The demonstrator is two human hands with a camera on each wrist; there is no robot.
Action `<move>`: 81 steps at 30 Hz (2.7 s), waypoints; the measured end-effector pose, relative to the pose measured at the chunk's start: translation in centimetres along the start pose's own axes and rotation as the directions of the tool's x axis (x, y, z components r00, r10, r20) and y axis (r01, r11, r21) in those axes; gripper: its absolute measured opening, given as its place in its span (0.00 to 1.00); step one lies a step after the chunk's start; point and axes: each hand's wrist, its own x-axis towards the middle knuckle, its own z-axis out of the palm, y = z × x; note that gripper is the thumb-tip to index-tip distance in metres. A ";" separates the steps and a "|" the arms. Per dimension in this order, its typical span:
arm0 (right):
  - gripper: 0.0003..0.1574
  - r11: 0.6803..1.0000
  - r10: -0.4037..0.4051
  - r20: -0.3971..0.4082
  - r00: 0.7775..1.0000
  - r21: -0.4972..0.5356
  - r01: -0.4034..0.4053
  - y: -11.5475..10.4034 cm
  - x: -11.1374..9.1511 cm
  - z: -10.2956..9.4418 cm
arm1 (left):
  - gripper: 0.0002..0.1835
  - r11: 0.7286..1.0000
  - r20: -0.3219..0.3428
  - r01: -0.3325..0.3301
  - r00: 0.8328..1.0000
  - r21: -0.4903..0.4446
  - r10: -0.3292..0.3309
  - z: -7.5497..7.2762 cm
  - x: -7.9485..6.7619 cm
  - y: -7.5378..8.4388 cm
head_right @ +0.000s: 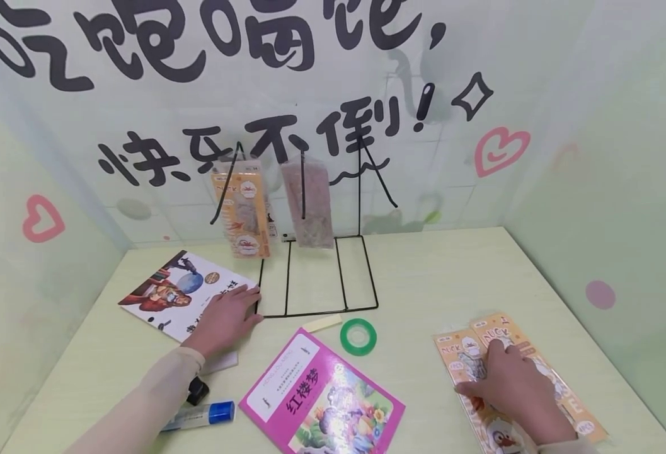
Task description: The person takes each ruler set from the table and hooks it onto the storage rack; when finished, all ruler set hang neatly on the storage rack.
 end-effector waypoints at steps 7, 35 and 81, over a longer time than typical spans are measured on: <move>0.54 0.996 -0.025 -0.008 1.000 0.084 0.026 0.1 0.6 -0.1 | 0.26 1.000 -0.010 -0.003 1.000 -0.001 0.003 0.0 -0.1 0.1; 0.13 0.622 -0.199 -0.534 0.821 0.579 0.527 -9.3 3.8 -10.9 | 0.27 0.999 0.024 0.033 0.999 -0.015 -0.032 0.5 0.3 0.2; 0.19 0.563 -0.050 -0.507 0.860 0.697 0.444 -13.2 16.9 -8.7 | 0.27 0.999 -0.007 0.031 0.999 -0.036 -0.032 0.3 0.0 0.2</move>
